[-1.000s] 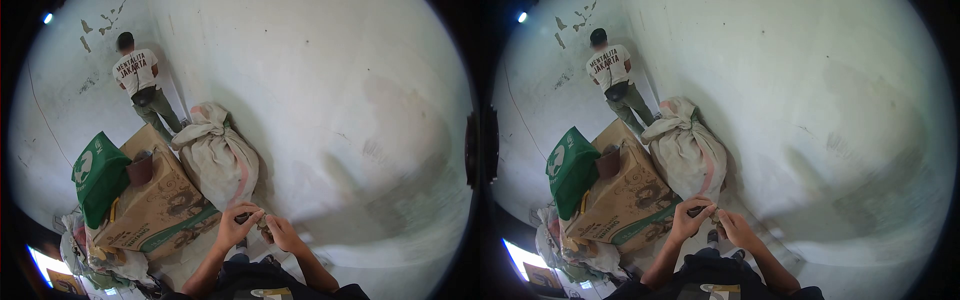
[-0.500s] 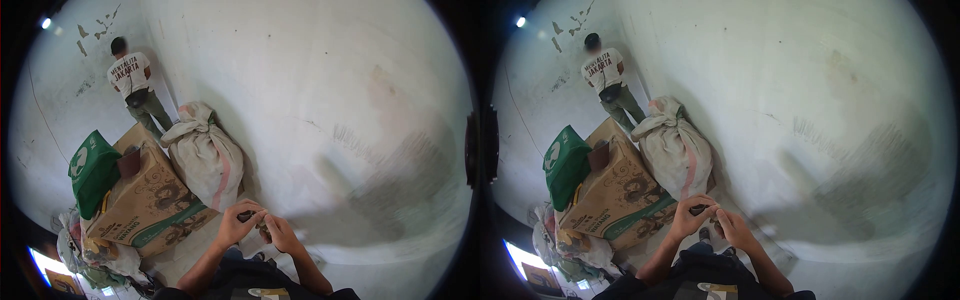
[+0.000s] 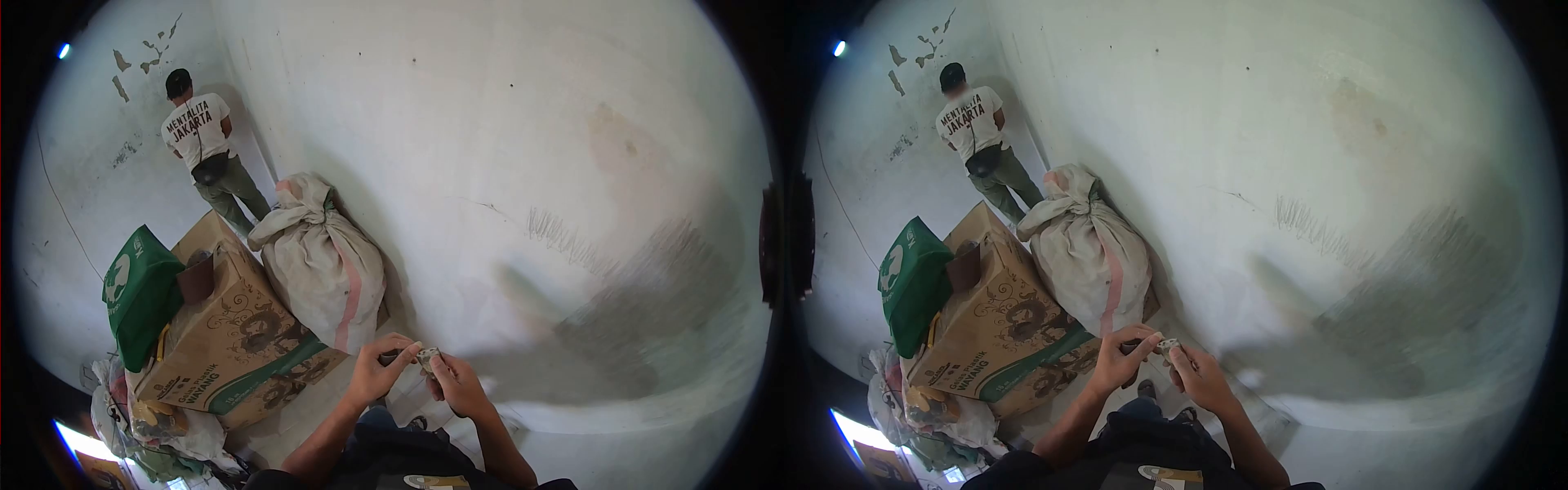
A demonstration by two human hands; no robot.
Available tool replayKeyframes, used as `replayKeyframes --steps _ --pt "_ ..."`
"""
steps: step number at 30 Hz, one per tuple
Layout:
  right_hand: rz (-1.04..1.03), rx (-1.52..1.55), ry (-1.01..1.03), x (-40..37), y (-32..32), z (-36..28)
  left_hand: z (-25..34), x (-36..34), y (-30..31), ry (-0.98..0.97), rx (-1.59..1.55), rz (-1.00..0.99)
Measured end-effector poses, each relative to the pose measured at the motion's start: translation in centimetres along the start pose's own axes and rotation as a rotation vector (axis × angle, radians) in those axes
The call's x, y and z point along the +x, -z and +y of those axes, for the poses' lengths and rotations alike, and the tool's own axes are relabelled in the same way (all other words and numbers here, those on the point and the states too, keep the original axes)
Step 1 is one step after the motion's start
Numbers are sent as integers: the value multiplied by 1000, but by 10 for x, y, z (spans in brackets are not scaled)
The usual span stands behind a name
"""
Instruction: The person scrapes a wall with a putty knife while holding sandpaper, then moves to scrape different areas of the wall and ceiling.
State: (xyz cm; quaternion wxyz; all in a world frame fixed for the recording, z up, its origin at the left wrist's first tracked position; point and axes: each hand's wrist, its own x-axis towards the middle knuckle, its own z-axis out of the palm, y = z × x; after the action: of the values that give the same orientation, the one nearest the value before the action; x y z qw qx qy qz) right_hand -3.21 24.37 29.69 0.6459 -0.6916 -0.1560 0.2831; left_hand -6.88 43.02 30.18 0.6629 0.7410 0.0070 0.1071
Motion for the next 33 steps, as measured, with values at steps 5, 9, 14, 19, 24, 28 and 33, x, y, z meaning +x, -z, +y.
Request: replayKeyframes --steps 5,9,14,19,24,28,33 --pt "-27 49 -20 20 -1 2 -15 10 10 74 -57 0" --pt "16 56 -60 40 -5 4 -33 20 19 51 -49 -26" --pt "-3 53 1 63 -8 -9 -48 43 19 -42 -124 -18" --pt "65 127 -4 83 -6 -18 -39 90 16 -123 -191 6" --pt "191 300 44 93 8 -26 -39 136 -2 -117 -334 -10" --pt "296 304 57 89 17 -36 -34 167 -23 -171 -324 -96" --pt "441 431 62 68 31 -36 0 185 -65 -233 -302 -219"
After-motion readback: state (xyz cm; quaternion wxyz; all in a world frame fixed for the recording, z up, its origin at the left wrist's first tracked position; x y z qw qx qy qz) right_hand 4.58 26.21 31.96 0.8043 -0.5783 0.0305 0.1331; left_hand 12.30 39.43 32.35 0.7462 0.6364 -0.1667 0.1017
